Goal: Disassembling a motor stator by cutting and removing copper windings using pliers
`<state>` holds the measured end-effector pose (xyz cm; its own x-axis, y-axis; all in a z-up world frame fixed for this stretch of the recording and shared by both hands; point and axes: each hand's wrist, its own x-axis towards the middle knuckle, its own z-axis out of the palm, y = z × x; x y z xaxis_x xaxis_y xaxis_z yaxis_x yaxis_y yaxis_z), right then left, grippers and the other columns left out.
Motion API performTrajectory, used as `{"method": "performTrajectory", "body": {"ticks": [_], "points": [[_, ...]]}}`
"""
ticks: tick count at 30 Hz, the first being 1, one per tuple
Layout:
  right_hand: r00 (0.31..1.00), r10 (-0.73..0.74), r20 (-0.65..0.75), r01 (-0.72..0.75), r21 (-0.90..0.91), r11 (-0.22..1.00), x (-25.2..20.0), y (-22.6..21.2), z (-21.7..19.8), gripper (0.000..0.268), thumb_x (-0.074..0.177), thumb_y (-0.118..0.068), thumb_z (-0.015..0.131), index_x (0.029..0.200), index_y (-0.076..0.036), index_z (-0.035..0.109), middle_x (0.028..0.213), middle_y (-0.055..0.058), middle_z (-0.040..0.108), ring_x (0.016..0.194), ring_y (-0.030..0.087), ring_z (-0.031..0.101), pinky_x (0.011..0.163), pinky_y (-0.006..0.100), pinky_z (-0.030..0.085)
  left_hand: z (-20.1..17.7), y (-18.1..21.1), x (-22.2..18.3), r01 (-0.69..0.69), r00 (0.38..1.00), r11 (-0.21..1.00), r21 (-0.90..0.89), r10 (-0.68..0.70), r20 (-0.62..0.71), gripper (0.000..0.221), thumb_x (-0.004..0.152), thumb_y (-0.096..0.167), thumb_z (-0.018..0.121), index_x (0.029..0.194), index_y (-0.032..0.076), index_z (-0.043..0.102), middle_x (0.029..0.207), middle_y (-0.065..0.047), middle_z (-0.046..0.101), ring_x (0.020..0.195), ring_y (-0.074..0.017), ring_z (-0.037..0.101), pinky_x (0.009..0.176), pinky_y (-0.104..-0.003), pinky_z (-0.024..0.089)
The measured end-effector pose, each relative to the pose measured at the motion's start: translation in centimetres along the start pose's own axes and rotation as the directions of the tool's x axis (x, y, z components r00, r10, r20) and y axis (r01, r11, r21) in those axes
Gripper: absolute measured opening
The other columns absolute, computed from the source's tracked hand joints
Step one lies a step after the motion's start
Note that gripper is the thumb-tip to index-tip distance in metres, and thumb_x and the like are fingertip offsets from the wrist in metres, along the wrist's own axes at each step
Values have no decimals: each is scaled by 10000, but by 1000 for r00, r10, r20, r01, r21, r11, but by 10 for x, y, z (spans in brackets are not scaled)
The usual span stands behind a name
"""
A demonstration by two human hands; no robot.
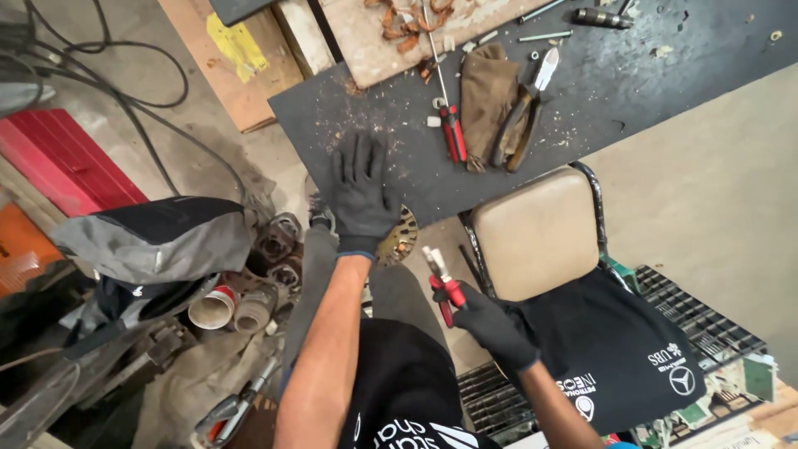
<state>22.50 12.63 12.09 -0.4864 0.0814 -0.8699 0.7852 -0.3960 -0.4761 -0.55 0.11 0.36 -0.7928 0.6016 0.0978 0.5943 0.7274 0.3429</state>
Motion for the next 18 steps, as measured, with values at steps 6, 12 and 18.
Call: {"method": "performTrajectory", "body": {"ticks": [6,12,18], "points": [[923,-300,240,383,-518,764,36,55,-11,554,799,-60,630,1351,-33,594,1365,210,572,1278,387,557,1055,481,436,-5,1,1,50,986,998,-23,-46,161,863,724,314,578,1550,104,446,1598,-181,396,1534,-371,277,1248,-562,227],[912,-294,285,408,-692,595,39,54,-12,533,839,-154,640,1366,-94,589,1304,137,640,1219,340,625,1024,430,485,-5,0,-3,60,986,998,-24,-55,156,849,755,294,573,1571,116,422,1620,-174,371,1540,-383,261,1258,-564,224],[940,115,-321,-341,-873,350,85,30,1,289,873,-284,566,1158,-323,600,1038,15,708,986,345,738,812,605,588,3,-5,-2,19,998,999,-35,-17,58,784,789,277,523,1543,72,455,1615,-208,365,1535,-404,262,1265,-567,215]]}}
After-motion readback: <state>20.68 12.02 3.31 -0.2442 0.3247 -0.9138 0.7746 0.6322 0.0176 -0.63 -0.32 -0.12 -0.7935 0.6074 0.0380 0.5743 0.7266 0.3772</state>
